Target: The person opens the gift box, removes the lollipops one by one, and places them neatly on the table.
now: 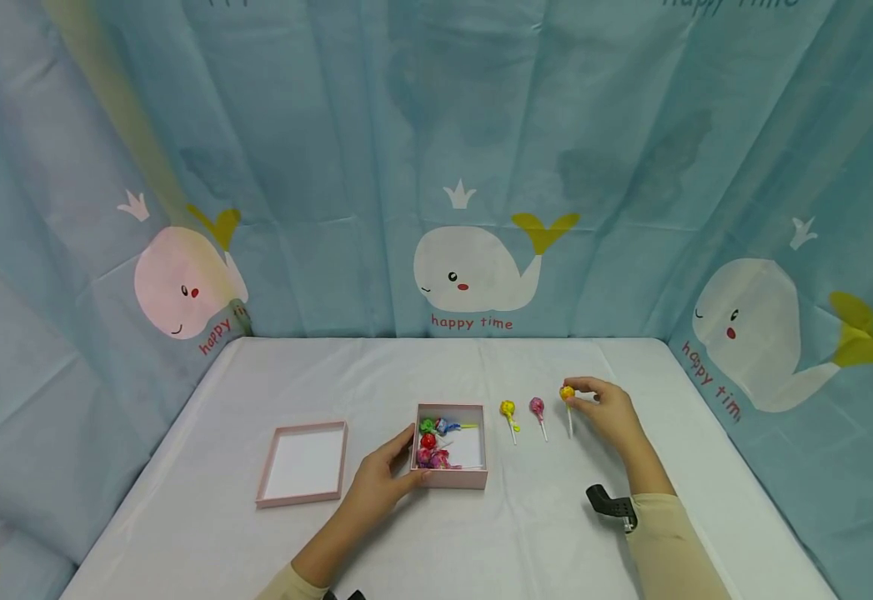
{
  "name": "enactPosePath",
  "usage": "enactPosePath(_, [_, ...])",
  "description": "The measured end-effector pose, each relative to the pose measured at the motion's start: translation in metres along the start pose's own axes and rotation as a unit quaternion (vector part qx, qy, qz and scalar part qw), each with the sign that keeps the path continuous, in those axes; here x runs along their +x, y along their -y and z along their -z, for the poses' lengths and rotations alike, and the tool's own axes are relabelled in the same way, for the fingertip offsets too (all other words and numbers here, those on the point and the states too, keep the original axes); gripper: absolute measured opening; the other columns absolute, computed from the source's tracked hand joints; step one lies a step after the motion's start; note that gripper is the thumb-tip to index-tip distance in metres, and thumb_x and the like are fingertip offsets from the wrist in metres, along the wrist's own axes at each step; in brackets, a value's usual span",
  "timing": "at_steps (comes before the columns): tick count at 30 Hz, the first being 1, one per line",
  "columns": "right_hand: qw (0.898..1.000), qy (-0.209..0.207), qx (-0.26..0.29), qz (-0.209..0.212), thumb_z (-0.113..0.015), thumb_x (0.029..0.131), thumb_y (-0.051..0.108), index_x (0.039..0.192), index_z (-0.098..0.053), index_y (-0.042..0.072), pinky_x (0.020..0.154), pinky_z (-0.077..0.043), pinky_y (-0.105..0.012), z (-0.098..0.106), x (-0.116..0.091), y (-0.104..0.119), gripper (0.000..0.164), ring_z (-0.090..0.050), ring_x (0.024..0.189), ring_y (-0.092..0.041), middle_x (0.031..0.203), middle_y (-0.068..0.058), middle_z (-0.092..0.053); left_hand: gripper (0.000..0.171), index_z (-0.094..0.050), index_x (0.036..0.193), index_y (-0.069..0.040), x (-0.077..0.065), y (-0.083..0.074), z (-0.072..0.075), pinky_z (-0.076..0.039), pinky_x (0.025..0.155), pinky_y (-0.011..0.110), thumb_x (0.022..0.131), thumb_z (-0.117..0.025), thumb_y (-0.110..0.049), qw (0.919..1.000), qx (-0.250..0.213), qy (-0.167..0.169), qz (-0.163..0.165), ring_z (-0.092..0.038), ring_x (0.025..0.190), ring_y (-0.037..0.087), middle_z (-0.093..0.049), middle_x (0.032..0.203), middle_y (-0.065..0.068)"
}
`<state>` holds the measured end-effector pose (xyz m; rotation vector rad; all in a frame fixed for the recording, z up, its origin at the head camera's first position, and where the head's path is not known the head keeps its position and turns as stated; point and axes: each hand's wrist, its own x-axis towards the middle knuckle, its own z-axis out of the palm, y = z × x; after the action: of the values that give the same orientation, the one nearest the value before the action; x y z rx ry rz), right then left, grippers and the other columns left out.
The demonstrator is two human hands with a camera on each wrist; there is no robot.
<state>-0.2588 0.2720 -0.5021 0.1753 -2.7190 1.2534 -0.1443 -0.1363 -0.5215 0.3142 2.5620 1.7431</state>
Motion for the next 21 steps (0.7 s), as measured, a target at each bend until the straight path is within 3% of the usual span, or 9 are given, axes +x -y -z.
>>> enactPosePath(9, [0.999, 0.022, 0.012, -0.035, -0.073, 0.097, 0.022, 0.131, -0.070, 0.010, 0.117, -0.040, -0.059, -0.007, 0.001, -0.018, 0.035, -0.053, 0.136, -0.038, 0.135, -0.017, -0.066, 0.085, -0.042, 0.157, -0.011, 0.001, 0.002, 0.000, -0.041, 0.117, 0.039, 0.087, -0.082, -0.037, 1.0000, 0.007, -0.001, -0.003, -0.040, 0.149, 0.030, -0.044, 0.160, 0.010])
enactPosePath(21, [1.000, 0.014, 0.013, -0.023, -0.071, 0.099, 0.021, 0.130, -0.070, 0.008, 0.117, -0.040, -0.059, -0.019, 0.002, -0.030, 0.034, -0.053, 0.137, -0.039, 0.133, -0.015, -0.068, 0.084, -0.043, 0.156, -0.011, 0.000, 0.001, 0.000, -0.041, 0.117, 0.038, 0.086, -0.084, -0.035, 0.9999, 0.012, -0.006, -0.008, -0.039, 0.149, 0.029, -0.045, 0.159, 0.010])
